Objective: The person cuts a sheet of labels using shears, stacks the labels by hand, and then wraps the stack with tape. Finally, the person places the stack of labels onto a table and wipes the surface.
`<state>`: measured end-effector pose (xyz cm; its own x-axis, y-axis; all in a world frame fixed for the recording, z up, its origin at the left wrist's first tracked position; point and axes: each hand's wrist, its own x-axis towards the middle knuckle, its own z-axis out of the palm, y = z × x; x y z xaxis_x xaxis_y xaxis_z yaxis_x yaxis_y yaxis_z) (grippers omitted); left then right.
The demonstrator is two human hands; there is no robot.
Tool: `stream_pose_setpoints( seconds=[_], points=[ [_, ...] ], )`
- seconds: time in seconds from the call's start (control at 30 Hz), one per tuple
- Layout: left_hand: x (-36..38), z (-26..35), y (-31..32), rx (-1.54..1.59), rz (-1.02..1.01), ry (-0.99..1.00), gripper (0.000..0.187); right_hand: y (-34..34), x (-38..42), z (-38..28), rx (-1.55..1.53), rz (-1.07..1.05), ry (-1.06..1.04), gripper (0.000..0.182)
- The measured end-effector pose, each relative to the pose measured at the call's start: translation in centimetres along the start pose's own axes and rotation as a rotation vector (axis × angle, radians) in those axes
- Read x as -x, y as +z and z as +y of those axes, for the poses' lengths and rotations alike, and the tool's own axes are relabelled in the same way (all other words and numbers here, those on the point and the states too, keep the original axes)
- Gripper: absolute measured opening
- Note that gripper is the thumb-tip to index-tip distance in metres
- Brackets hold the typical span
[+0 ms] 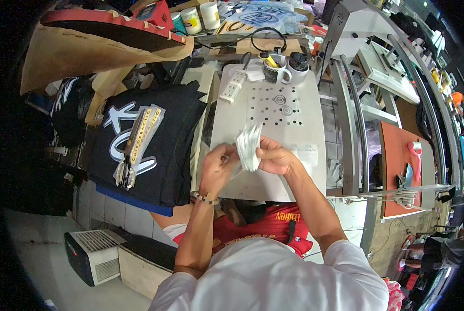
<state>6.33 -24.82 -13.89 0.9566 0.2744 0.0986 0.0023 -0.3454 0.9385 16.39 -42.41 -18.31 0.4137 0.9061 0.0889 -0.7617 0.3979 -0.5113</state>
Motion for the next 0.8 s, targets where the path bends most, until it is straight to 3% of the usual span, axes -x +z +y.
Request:
stream_pose_setpoints(
  seconds=[0.13, 0.3, 0.53, 0.6, 0.63, 0.8],
  points=[
    [0.0, 0.2, 0.3, 0.014, 0.016, -0.001, 0.012, 0.2, -0.2, 0.2, 0.023, 0.053, 0.001, 0.055],
    [-0.3, -0.3, 0.4, -0.321, 0.139, 0.161, 0.014, 1.6, -0.2, 0.1, 0.096, 0.123, -0.012, 0.052],
    [0.0, 0.5, -0.2, -0.295, 0.141, 0.194, 0.016, 2.9, 0.7, 0.1, 0.083, 0.206, -0.071, 0.051],
    [0.5, 2.6, -1.3, 0.096, -0.049, -0.204, 0.014, 2.9, 1.3, -0.6, 0.056, 0.274, -0.116, 0.049],
    [0.6, 1.9, -1.8, 0.240, -0.098, -0.273, 0.017, 2.5, 1.7, -1.0, 0.052, 0.277, -0.121, 0.049],
    [1.1, 1.3, -2.9, 0.409, -0.155, -0.244, 0.026, 2.1, 3.0, -1.8, 0.341, 0.476, -0.280, 0.046]
  ],
)
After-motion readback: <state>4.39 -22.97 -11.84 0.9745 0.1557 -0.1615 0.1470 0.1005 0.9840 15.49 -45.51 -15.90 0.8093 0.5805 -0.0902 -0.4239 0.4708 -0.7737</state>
